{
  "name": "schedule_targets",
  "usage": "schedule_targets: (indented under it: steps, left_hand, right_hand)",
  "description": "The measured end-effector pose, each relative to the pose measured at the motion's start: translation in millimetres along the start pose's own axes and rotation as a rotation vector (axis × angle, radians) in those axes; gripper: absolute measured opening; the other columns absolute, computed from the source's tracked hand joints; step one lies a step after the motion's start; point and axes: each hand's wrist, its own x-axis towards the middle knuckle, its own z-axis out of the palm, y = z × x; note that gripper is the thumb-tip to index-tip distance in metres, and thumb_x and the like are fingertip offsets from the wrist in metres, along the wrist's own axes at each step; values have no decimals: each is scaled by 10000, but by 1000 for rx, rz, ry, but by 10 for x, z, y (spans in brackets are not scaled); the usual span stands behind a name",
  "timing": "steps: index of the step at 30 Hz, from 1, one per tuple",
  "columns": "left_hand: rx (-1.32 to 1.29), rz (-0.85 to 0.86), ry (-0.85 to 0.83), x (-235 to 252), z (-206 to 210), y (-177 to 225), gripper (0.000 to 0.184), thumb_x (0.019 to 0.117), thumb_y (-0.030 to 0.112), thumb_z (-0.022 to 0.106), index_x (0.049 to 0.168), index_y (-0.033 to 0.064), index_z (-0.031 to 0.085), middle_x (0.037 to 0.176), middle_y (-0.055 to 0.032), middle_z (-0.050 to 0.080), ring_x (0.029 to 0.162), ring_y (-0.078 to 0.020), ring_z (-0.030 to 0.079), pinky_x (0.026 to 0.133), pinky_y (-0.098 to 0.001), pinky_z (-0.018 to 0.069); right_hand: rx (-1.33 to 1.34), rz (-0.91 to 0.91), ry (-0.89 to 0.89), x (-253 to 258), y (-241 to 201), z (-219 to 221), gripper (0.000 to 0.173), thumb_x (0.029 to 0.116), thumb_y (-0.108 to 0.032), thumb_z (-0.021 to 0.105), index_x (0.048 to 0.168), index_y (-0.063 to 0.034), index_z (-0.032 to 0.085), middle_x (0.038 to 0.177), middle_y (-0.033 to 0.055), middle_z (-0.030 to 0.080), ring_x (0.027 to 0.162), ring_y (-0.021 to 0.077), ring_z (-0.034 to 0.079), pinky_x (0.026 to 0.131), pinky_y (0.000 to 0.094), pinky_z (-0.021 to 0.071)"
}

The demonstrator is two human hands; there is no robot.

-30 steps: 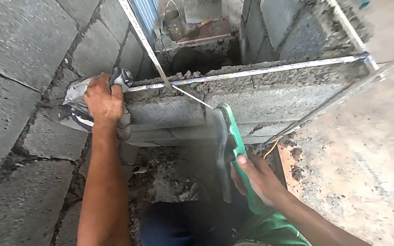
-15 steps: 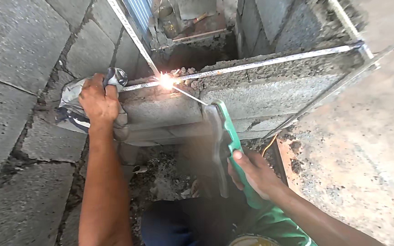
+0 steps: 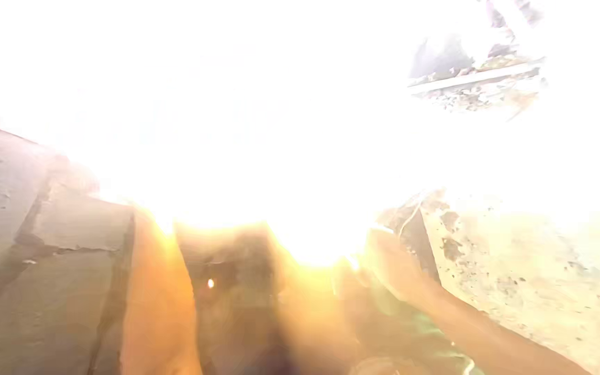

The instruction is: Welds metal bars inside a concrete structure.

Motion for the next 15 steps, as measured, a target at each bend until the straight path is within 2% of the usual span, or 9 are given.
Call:
schedule_targets:
  steps: [1,2,5,10,12,14,15]
  left_hand:
    - [57,160,67,202,55,-152,504,1053,334,392,1404,13,558,1350,-335,580,1271,-497,556,1047,-697,399]
    - [59,234,87,324,79,-226,530,1013,389,390,1368,52,593,1287,-328,616,1209,-534,585,962,-767,413]
    - [52,292,99,377,80,-274,533,1016,406,379,1338,52,613,1259,-321,627,1189,-540,590,935,-776,411]
    - [55,247,80,368,83,-272,540,1018,411,384,1369,65,603,1298,-313,621,1233,-526,578,979,-767,406]
    - [48,208,107,330,79,-193,500,1010,379,403,1343,77,621,1274,-293,640,1214,-503,595,982,-748,409]
    - [46,98,57,229,9,-25,477,1069,376,418,1409,84,581,1374,-262,591,1306,-445,544,1092,-671,381]
    - [67,159,79,273,37,-92,500,1045,374,398,1374,56,598,1333,-297,610,1270,-492,564,1037,-722,394]
  right_hand:
    - [-10,-4,0,2,13,5,561,1009,-626,489,1129,-88,595,713,10,625,506,142,596,453,311,550]
    - [-15,-5,3,3,21,9,610,987,-666,493,1137,-83,592,717,17,632,508,150,601,457,325,555]
    - [-8,-3,9,9,29,27,640,960,-712,493,1087,-93,596,698,15,627,491,145,592,438,314,543]
    - [22,13,1,17,48,19,668,940,-736,499,1081,-90,589,688,26,625,486,159,594,435,326,546]
    - [-138,-44,39,37,70,-23,622,977,-673,512,1158,-86,609,718,23,635,513,152,603,455,336,553]
    - [-399,-109,104,55,100,-65,586,982,-632,539,1223,-107,640,746,-4,656,563,126,629,514,349,574]
    - [-464,-109,114,62,112,-73,599,977,-642,541,1242,-114,636,751,-5,656,577,124,634,536,359,582]
